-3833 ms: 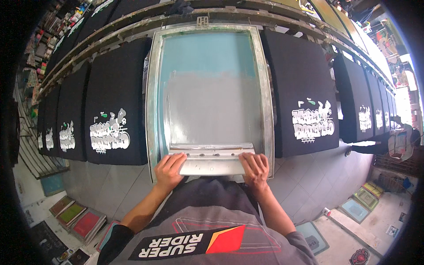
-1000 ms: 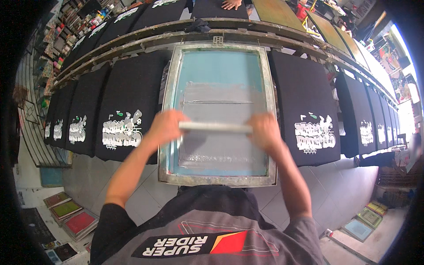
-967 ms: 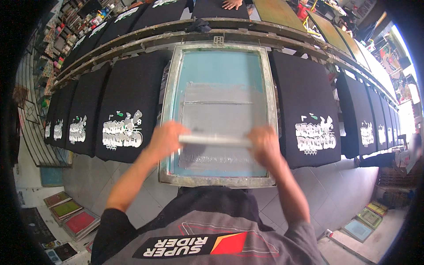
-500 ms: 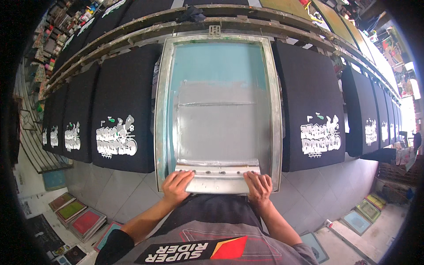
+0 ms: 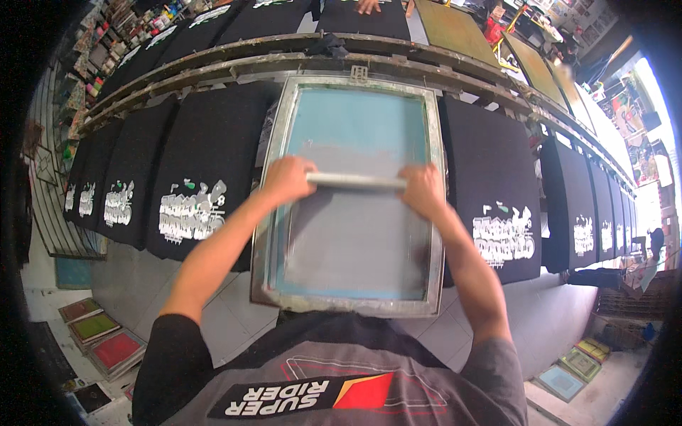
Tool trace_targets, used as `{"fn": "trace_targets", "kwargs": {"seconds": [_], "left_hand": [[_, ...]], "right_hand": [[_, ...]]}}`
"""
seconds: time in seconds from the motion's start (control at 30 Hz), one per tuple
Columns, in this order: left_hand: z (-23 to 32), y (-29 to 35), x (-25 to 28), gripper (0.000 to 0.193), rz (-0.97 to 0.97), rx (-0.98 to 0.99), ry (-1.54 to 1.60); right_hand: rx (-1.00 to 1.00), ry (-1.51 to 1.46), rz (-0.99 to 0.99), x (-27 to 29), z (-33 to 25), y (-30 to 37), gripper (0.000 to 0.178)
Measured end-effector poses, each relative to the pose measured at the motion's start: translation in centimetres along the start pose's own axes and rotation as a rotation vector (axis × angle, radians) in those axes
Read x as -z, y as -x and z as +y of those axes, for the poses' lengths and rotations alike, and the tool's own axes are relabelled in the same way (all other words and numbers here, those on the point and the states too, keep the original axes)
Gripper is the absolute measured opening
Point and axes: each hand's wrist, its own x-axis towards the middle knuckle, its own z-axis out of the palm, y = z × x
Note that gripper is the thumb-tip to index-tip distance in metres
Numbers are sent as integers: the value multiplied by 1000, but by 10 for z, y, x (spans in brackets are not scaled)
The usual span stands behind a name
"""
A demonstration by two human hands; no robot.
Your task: The person uses a squeegee to pull gray ink across a screen printing frame positioned over a black t-shirt, repeatedly lifting and repositioning the frame to print the same design on multiple shirts. The person moves the frame along a conveyor of shirts and performs multiple ink pulls per shirt.
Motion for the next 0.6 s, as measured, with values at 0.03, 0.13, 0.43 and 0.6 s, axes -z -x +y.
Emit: {"fn": "trace_targets", "kwargs": {"seconds": [0.03,0.13,0.43,0.6], "left_hand": [[-6,-15,11,29,-159,80,7],[-4,-38,35,30,-311,83,-30],[43,199,-6,48,47,-178,125],[71,270,-30,58,94,-258,83]], "right_hand": [[-45,-60,-112,6,-1,-10,39],[-80,-135,-277,39,10,-39,50],[119,-179,197,20,-94,185,48],[65,-143,230,-13,-128,257,49]]}}
